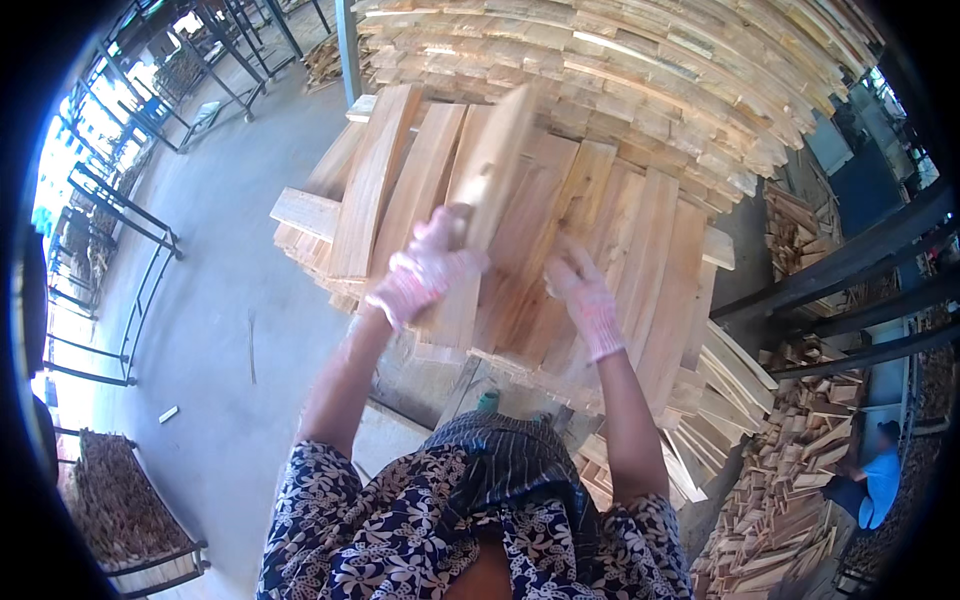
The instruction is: The person picks up wooden planks from a large pile on the floor and stacks them onto a metal rack. The person wears pink gloves and handles the planks one by one or in small groups, placing them horizontally on the rack. The task involves repetitive lifting and placing of the wood pieces.
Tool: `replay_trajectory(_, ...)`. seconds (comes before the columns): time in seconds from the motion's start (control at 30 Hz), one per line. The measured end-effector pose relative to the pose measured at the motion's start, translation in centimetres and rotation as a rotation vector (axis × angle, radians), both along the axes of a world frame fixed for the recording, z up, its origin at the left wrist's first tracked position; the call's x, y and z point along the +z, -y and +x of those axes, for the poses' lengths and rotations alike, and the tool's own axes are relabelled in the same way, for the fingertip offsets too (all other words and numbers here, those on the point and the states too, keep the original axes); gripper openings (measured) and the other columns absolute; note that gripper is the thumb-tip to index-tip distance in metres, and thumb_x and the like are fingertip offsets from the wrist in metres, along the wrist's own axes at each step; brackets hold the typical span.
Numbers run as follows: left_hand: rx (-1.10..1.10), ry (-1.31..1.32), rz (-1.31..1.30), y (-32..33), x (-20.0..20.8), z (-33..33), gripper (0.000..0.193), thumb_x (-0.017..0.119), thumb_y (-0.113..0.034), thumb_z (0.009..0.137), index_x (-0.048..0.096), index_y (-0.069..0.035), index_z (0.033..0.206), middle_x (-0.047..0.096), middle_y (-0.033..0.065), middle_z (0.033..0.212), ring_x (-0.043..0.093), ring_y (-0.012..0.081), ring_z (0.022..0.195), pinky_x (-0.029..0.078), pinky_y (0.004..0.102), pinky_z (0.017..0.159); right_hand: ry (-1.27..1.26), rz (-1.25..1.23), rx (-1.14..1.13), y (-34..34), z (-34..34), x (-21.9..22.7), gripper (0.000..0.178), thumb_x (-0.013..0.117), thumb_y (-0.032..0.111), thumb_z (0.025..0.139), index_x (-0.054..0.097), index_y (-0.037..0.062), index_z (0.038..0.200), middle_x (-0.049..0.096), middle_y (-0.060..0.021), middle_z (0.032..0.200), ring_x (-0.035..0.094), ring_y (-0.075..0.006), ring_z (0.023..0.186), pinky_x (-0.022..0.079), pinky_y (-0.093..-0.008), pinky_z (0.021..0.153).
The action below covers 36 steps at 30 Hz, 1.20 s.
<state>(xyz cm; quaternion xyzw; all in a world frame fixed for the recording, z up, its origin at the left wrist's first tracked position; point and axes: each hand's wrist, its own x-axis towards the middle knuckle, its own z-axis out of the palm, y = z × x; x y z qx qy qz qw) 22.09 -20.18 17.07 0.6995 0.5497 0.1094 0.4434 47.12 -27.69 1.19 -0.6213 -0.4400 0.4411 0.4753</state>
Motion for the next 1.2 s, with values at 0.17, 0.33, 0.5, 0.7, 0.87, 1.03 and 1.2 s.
replay_trajectory(0.17,-0.123,0.406,-0.114,7.0,-6.0,3.1,0.083,0.077,-0.033,0.082,0.038,-0.010,0.152,0.046,0.0278,0.139,0.051,0.0371,0.128,0.047,0.0470,0.106,-1.259,0.018,0.024,-1.1,-4.9,4.2,0.056,0.064,0.050,0.097,0.050,0.0074,0.131,0.061,-0.0132,0.112,0.066,-0.0270,0.100,0.057,-0.0423,0.089)
replay_trajectory(0.33,-0.555,0.305,-0.025,5.8,-5.9,4.1,0.071,0.067,-0.044,0.092,0.046,-0.003,0.147,0.059,0.0250,0.134,0.054,0.0368,0.131,0.044,0.0445,0.111,-0.937,0.072,-0.166,4.0,-0.4,4.2,0.040,0.066,0.040,0.098,0.062,0.0061,0.119,0.066,-0.0113,0.104,0.067,-0.0214,0.096,0.058,-0.0360,0.084)
replay_trajectory(0.5,0.093,-0.350,0.777,-6.1,-8.6,-5.1,0.065,0.068,-0.046,0.092,0.054,-0.009,0.143,0.060,0.0200,0.135,0.052,0.0381,0.132,0.041,0.0454,0.112,-0.315,0.087,-0.373,11.2,7.0,5.4,0.079,0.072,0.033,0.092,0.035,0.0062,0.157,0.059,-0.0150,0.134,0.063,-0.0211,0.109,0.053,-0.0355,0.097)
replay_trajectory(0.7,0.114,-0.878,0.393,-10.3,-10.5,-7.7,0.093,0.065,-0.068,0.082,0.032,-0.024,0.158,0.035,0.0271,0.154,0.030,0.0527,0.142,0.028,0.0644,0.112,0.520,-0.153,-0.421,16.0,21.0,0.6,0.110,0.084,0.028,0.078,0.018,0.0028,0.162,0.041,-0.0272,0.156,0.041,-0.0353,0.144,0.035,-0.0388,0.118)
replay_trajectory(0.87,0.371,-0.789,0.498,-12.9,-11.2,-9.2,0.085,0.063,-0.063,0.086,0.038,-0.022,0.156,0.028,0.0280,0.161,0.029,0.0475,0.146,0.027,0.0593,0.116,0.963,-0.344,-0.432,15.7,25.9,-7.8,0.083,0.061,0.054,0.094,0.029,0.0151,0.160,0.043,-0.0278,0.153,0.050,-0.0449,0.131,0.041,-0.0494,0.107)
replay_trajectory(1.03,0.375,-0.612,0.288,-14.5,-9.0,-11.2,0.083,0.064,-0.059,0.085,0.038,-0.024,0.156,0.047,0.0291,0.146,0.043,0.0486,0.137,0.037,0.0560,0.112,0.959,-0.405,-0.542,13.6,21.4,-7.0,0.073,0.048,0.056,0.101,0.028,0.0186,0.159,0.054,-0.0344,0.132,0.059,-0.0499,0.115,0.048,-0.0544,0.097)
replay_trajectory(1.2,0.423,-0.426,0.273,-17.1,-10.4,-14.6,0.087,0.071,-0.059,0.078,0.045,-0.023,0.152,0.056,0.0289,0.135,0.055,0.0469,0.127,0.048,0.0511,0.105,1.237,-0.607,-0.336,7.5,15.2,2.6,0.067,0.059,0.045,0.099,0.039,0.0127,0.155,0.051,-0.0289,0.144,0.049,-0.0448,0.135,0.042,-0.0467,0.110)
